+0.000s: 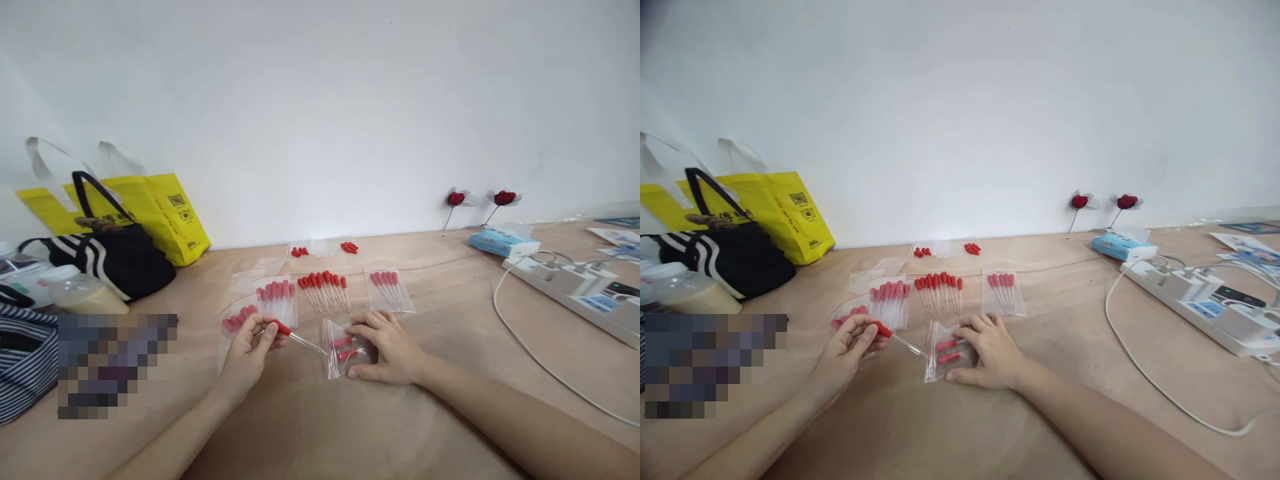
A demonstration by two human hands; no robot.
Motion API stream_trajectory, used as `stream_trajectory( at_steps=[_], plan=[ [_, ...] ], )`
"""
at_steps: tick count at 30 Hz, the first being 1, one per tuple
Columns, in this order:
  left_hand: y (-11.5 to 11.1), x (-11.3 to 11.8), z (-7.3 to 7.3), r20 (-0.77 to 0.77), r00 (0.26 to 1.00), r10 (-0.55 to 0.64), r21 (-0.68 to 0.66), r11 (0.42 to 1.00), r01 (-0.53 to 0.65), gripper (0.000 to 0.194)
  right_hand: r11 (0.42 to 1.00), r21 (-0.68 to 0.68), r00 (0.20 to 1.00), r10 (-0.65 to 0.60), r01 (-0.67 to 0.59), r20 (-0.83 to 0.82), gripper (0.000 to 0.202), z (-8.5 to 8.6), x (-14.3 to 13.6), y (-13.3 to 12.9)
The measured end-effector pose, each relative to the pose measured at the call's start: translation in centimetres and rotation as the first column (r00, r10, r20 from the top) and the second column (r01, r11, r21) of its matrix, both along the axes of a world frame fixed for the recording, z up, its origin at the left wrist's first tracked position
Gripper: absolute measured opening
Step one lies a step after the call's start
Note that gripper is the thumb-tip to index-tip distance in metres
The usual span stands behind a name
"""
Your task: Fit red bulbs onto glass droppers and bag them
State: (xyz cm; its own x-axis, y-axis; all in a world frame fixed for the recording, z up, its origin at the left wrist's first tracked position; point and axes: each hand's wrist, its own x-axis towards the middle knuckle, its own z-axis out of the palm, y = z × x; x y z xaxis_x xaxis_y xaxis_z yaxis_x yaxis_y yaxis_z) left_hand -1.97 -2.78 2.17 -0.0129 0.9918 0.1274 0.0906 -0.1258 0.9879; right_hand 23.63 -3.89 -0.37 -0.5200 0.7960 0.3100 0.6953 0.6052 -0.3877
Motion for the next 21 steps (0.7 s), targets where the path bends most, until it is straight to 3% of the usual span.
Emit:
stream_trajectory(
  at_steps=[9, 16, 21],
  plan=[
    [0.1, 0.5, -0.4, 0.043, 0.999, -0.002, -0.007, 1.0, 0.002, 0.038, 1.0, 0.007, 1.0, -0.006, 0.006, 0.011, 0.065, 0.0, 0.0, 0.1],
    [-0.7, 1.2, -0.5, -0.116, 0.965, -0.234, 0.003, 0.972, 0.236, 0.025, 1.0, 0.003, 1.0, -0.002, 0.002, -0.003, 0.064, 0.1, 0.0, 0.1],
    [-1.0, 1.1, -1.3, -0.27, 0.918, -0.292, 0.063, 0.946, 0.319, 0.012, 1.0, 0.006, 1.0, -0.005, 0.005, -0.004, 0.064, -0.1, 0.0, 0.1]
  ],
)
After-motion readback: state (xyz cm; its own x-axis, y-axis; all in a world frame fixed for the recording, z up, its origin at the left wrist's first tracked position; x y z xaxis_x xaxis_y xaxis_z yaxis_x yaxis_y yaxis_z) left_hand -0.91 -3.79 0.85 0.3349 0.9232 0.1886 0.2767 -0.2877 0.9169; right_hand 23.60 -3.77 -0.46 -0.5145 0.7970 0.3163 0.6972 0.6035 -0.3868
